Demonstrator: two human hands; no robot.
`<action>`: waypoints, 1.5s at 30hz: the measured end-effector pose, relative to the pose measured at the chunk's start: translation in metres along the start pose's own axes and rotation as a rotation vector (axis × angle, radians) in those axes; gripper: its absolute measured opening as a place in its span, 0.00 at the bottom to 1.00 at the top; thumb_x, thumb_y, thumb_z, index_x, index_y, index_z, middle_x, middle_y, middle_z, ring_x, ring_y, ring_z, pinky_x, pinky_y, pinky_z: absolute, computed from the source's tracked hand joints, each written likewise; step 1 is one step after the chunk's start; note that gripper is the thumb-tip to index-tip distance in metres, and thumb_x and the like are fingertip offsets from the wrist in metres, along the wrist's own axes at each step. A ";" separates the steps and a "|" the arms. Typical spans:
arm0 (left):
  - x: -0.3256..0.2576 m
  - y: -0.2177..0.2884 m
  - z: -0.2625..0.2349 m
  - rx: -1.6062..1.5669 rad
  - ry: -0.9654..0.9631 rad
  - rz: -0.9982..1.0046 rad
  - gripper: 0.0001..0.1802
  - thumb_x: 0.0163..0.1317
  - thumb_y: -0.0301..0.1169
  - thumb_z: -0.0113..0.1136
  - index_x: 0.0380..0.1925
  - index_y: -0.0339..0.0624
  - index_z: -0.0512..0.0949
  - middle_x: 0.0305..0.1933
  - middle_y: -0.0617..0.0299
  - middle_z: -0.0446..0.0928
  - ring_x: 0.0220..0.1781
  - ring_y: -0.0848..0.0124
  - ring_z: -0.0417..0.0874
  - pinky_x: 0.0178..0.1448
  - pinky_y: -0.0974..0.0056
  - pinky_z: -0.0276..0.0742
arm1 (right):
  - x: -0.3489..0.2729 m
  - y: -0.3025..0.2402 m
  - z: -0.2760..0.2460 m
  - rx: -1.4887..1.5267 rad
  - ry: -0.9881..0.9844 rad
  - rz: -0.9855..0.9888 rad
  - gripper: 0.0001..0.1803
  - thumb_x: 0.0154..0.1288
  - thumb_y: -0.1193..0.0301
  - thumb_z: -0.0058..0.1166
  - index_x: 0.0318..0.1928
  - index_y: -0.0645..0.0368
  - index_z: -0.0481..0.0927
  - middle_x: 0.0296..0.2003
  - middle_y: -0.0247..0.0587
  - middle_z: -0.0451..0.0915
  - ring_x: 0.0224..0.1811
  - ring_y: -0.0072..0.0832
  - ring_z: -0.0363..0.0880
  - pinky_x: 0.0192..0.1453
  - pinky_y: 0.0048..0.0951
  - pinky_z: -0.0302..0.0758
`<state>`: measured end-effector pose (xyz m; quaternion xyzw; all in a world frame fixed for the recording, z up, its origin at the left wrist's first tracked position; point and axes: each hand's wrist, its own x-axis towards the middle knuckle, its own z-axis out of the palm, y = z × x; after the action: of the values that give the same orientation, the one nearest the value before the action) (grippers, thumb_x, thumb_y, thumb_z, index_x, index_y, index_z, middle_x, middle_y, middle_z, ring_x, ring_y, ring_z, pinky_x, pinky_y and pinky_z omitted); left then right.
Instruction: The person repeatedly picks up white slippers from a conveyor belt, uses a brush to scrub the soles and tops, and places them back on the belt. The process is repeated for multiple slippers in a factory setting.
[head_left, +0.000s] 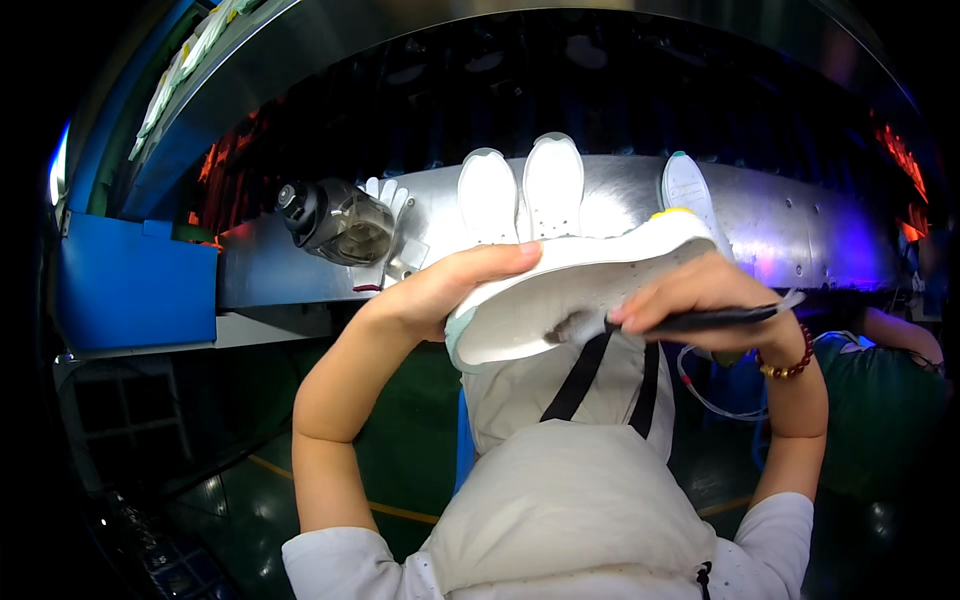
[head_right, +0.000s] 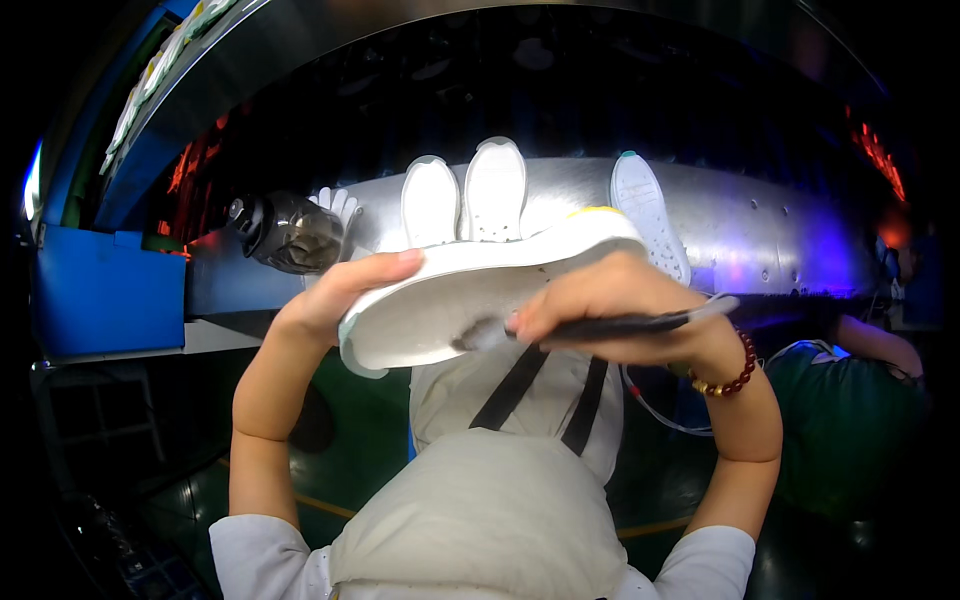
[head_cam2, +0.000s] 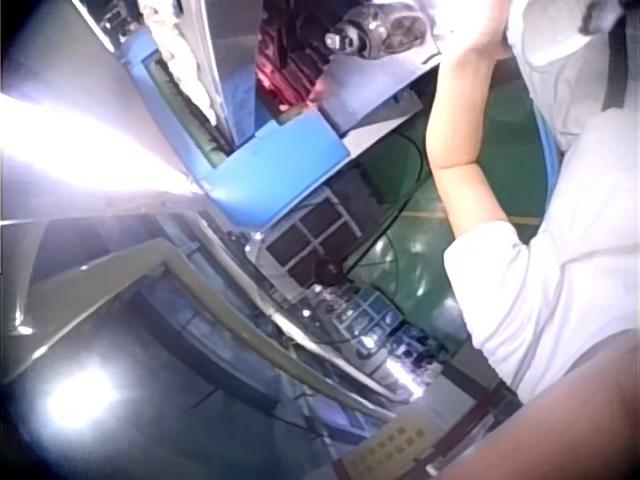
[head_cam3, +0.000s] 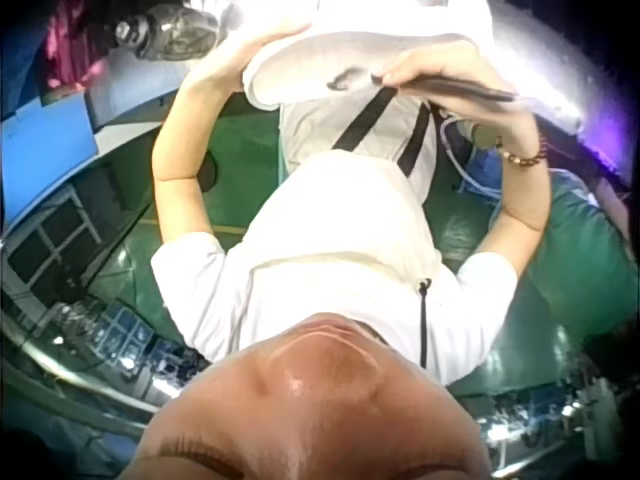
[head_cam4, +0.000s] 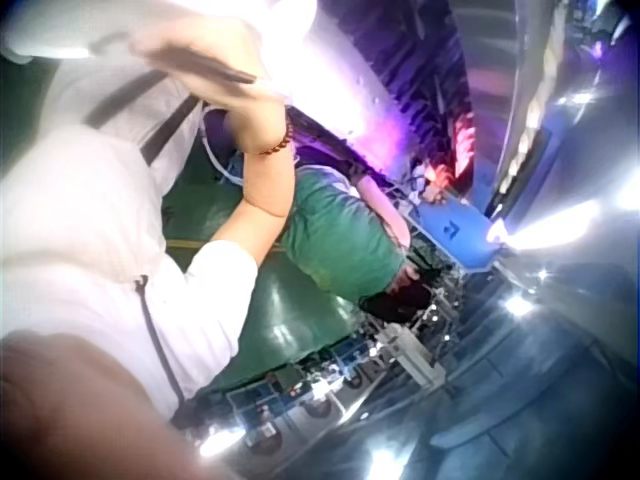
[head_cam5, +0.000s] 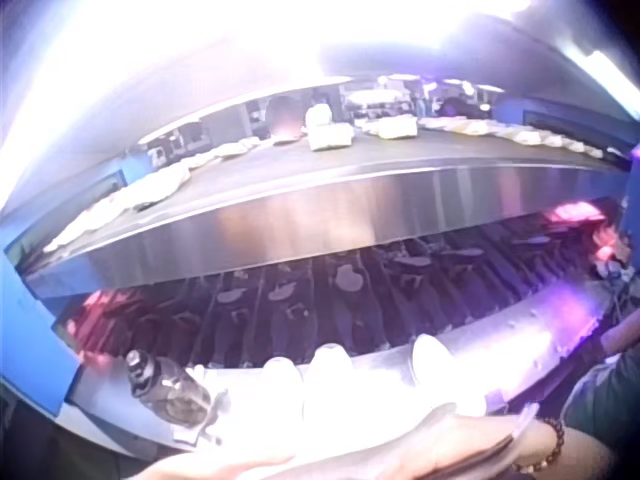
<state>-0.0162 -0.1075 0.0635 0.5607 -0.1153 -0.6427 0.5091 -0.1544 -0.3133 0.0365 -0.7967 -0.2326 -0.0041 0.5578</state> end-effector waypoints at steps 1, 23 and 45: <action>-0.002 0.000 -0.002 0.032 -0.010 -0.010 0.31 0.55 0.46 0.48 0.50 0.29 0.64 0.46 0.46 0.70 0.42 0.67 0.75 0.43 0.69 0.72 | -0.003 -0.002 0.001 -0.042 -0.050 0.009 0.08 0.47 0.79 0.56 0.32 0.62 0.78 0.33 0.44 0.79 0.36 0.35 0.78 0.40 0.26 0.75; -0.033 -0.011 -0.033 0.048 0.128 0.195 0.29 0.54 0.43 0.44 0.49 0.28 0.64 0.42 0.50 0.72 0.41 0.70 0.74 0.43 0.72 0.68 | -0.041 -0.004 -0.011 0.092 0.230 0.207 0.11 0.45 0.79 0.58 0.34 0.63 0.78 0.34 0.45 0.78 0.39 0.31 0.78 0.45 0.25 0.73; 0.021 -0.017 -0.029 -0.208 0.154 0.496 0.29 0.57 0.42 0.39 0.54 0.32 0.57 0.51 0.46 0.66 0.46 0.58 0.74 0.50 0.58 0.72 | -0.034 0.015 0.049 0.613 0.772 0.280 0.07 0.46 0.83 0.53 0.31 0.66 0.76 0.29 0.50 0.78 0.13 0.13 0.66 0.16 0.12 0.64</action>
<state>0.0023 -0.1040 0.0289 0.5073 -0.1433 -0.4623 0.7130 -0.1914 -0.2861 -0.0042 -0.5602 0.1088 -0.1551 0.8064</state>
